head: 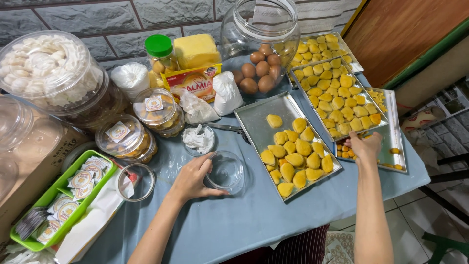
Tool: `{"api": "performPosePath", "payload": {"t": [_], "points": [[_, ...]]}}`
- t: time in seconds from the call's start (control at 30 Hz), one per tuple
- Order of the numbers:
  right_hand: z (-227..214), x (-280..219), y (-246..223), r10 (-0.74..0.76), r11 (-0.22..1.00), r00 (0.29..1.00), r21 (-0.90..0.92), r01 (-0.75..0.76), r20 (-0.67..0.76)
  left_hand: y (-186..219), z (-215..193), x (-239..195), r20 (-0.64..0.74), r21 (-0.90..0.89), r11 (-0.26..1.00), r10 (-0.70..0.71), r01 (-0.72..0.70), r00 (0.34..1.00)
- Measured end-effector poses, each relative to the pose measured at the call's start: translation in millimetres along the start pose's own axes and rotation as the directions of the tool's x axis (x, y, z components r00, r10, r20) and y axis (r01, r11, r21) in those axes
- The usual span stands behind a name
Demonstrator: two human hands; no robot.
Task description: Cleaning a plastic jar with a cloth and then filling it with yellow pastries from a tray.
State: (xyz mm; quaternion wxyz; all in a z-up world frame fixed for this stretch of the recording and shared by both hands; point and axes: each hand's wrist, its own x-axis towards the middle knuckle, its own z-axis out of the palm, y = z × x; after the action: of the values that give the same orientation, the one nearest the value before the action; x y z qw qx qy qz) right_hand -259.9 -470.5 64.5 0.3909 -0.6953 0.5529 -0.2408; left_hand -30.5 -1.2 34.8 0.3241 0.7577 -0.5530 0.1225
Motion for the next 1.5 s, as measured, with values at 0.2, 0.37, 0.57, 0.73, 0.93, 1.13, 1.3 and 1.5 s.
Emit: {"api": "performPosePath", "payload": {"t": [0.2,0.37,0.57,0.73,0.93,1.13,1.3,1.5], "points": [[7,32,19,-0.006,0.942,0.994,0.333,-0.032,0.113,-4,5,-5,0.021,-0.006,1.0,-0.016,0.016,1.0],[-28,-23,-62,0.055,0.873,0.978,0.466,-0.144,0.199,-7,3,-4,0.024,-0.035,0.999,0.04,-0.039,0.999],[-46,-8,-88,0.092,0.85,0.974,0.494,-0.185,0.206,-6,2,-4,0.006,-0.05,0.995,0.091,-0.091,0.996],[-47,0,-79,0.065,0.853,0.969,0.491,-0.178,0.237,-6,2,-3,-0.003,-0.055,0.994,0.093,-0.093,0.996],[-29,16,-38,0.145,0.734,0.946,0.609,-0.3,0.291,-4,0,-2,0.02,-0.055,0.996,0.073,-0.072,0.997],[-24,-13,-24,0.048,0.706,0.923,0.641,-0.302,0.382,-3,-1,0,0.012,-0.07,0.994,0.086,-0.085,0.996],[-19,-53,-26,-0.047,0.737,0.944,0.649,-0.189,0.328,-4,4,-1,0.028,-0.021,0.999,-0.029,0.029,0.999],[-21,-61,-8,-0.115,0.877,0.941,0.477,-0.054,0.319,-5,8,-4,0.038,-0.055,0.997,-0.045,0.047,0.998]]}}
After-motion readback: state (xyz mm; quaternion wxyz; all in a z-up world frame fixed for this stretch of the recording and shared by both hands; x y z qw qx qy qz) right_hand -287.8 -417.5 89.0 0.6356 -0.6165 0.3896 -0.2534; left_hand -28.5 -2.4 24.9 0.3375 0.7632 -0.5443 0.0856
